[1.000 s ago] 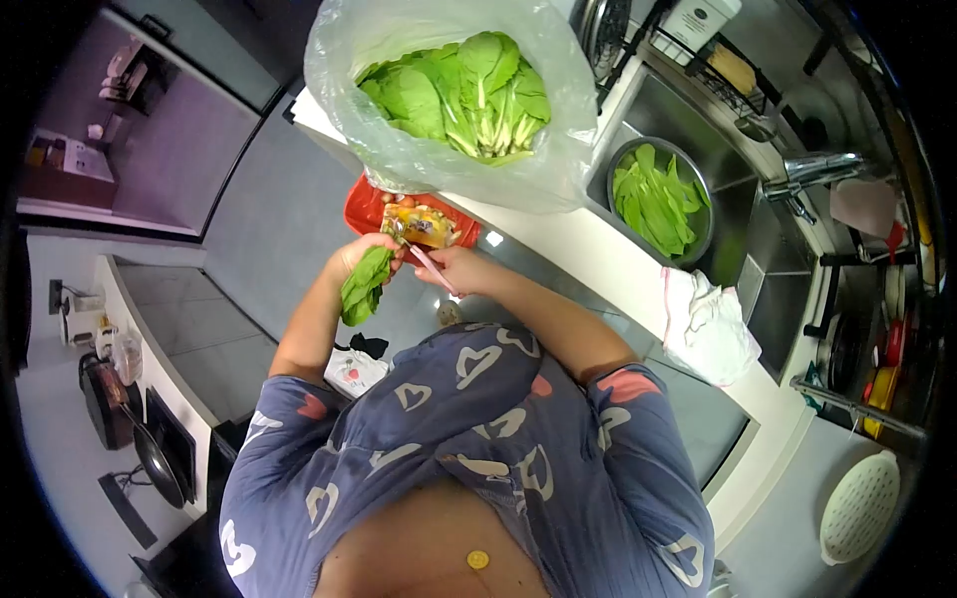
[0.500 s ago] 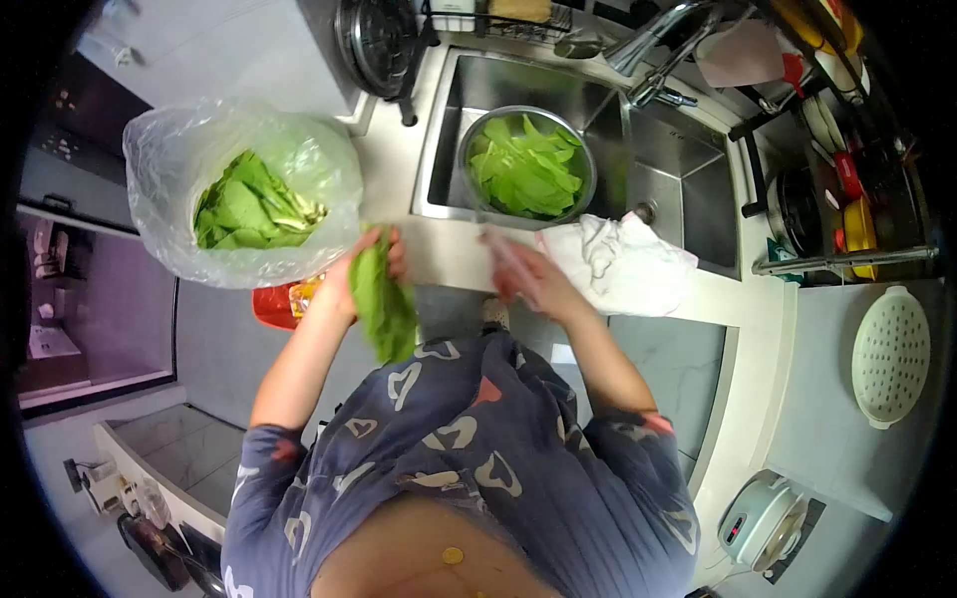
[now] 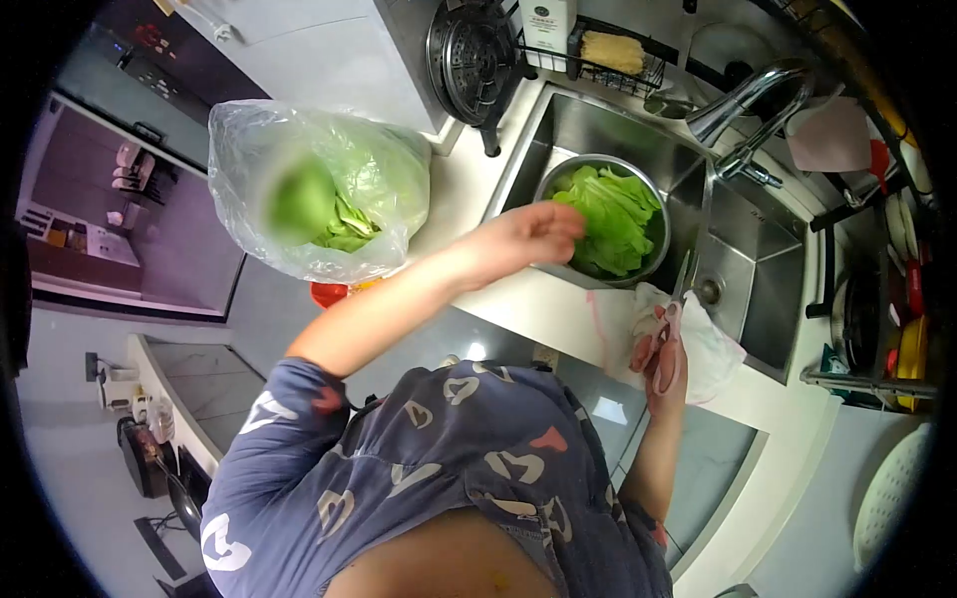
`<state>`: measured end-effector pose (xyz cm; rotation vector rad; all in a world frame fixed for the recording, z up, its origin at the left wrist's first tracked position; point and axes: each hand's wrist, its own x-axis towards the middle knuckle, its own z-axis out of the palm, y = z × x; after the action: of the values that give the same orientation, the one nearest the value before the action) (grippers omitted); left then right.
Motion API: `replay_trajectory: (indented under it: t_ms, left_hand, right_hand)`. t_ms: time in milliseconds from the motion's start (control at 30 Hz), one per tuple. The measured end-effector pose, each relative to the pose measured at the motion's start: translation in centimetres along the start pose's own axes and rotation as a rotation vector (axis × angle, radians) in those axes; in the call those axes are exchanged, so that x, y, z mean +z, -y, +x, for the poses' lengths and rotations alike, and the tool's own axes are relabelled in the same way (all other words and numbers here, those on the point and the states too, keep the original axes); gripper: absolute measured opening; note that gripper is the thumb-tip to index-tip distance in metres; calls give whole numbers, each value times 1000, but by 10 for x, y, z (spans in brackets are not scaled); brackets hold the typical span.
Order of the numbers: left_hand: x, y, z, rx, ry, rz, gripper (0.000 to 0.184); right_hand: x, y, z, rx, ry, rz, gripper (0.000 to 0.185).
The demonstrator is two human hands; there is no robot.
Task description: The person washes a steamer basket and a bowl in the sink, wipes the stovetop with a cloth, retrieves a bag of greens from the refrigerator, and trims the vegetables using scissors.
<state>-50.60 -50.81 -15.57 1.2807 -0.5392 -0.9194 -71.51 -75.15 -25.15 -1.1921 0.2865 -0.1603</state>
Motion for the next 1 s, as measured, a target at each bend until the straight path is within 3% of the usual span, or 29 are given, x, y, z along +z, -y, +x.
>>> replay_trajectory:
  t_ms: [67, 100, 133, 200, 267, 333, 400, 467, 533, 567, 600, 667, 700, 767, 1000]
  left_hand:
    - [-13, -71, -59, 78, 389, 366, 41]
    - [-30, -96, -85, 121, 531, 345, 29]
    - [-47, -120, -111, 141, 569, 372, 17]
    - [-90, -155, -145, 191, 601, 218, 18]
    - [-125, -166, -167, -61, 151, 507, 23]
    - [-139, -146, -157, -366, -163, 1146, 14]
    - [-173, -90, -147, -153, -54, 1755, 14]
    - [-177, -69, -135, 42, 99, 1927, 20]
    - [-165, -61, -120, -75, 161, 2019, 24]
    - [-163, -57, -117, -196, 241, 2099, 28]
    - [-177, -44, -115, -191, 234, 2099, 28]
    - [-212, -16, -109, 591, 128, 2208, 32]
    - [-211, -17, -108, 599, 128, 2207, 32]
    - [-209, -18, -105, 79, 91, 2036, 31]
    - [-224, -31, -109, 119, 163, 2008, 36]
  right_hand:
    - [6, 6, 3, 16, -6, -21, 78]
    - [14, 17, 9, 82, -51, -42, 80]
    - [20, 23, 14, 147, -90, -67, 82]
    - [19, 18, 20, 26, 46, -80, 84]
    - [35, 26, 26, 19, 28, -140, 92]
    - [40, 20, 32, -1, 101, -99, 86]
    - [48, 19, 37, -29, 170, -58, 81]
    - [58, 20, 38, -60, 253, -86, 80]
    - [71, 23, 35, -66, 249, -61, 79]
    - [73, 24, 32, -57, 241, -102, 84]
    - [74, 25, 29, -47, 231, -143, 90]
    - [74, 24, 23, -32, 216, -136, 90]
    - [72, 20, 20, -43, 208, -121, 90]
    - [70, 14, 12, -58, 185, -101, 90]
    - [61, 0, -22, -20, 48, -31, 92]
